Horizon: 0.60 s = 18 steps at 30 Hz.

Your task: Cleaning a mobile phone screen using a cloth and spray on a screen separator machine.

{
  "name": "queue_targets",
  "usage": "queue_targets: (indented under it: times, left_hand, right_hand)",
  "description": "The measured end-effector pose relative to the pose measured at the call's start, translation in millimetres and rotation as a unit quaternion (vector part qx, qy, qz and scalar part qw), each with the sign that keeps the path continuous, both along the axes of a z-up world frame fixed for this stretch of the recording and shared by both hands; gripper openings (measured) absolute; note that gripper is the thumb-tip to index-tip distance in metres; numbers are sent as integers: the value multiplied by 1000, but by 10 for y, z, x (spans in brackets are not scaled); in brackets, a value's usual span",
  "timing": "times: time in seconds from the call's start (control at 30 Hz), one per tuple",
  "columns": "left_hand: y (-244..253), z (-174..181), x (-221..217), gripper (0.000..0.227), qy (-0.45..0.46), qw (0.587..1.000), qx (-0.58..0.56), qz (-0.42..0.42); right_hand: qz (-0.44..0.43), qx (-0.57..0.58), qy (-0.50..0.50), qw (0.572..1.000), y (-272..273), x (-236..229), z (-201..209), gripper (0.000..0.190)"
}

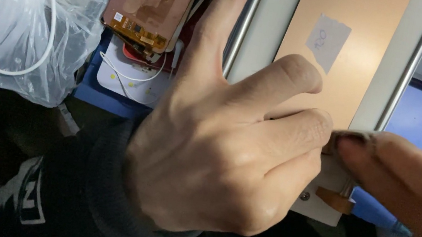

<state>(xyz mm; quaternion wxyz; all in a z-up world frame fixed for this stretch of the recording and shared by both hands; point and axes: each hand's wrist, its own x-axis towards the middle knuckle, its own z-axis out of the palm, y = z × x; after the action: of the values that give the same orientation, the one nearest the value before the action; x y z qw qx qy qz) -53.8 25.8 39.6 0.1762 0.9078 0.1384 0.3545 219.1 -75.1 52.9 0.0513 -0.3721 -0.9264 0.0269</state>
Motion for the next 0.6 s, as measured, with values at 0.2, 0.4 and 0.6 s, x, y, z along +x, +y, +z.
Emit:
queue_targets:
  times: [0.2, 0.4, 0.6]
  left_hand:
    - [-27, -56, -6, 12, -10, 1000, -15, 3]
    - [3, -33, 0, 12, -2, 1000, 0, -1]
    - [43, 3, 13, 10, 4, 1000, 12, -10]
  right_hand:
    - [-4, 24, 27, 999, -1, -4, -67, 45]
    - [-43, 32, 39, 998, -43, -22, -42, 42]
    - [-24, 47, 14, 999, 22, -4, -40, 43]
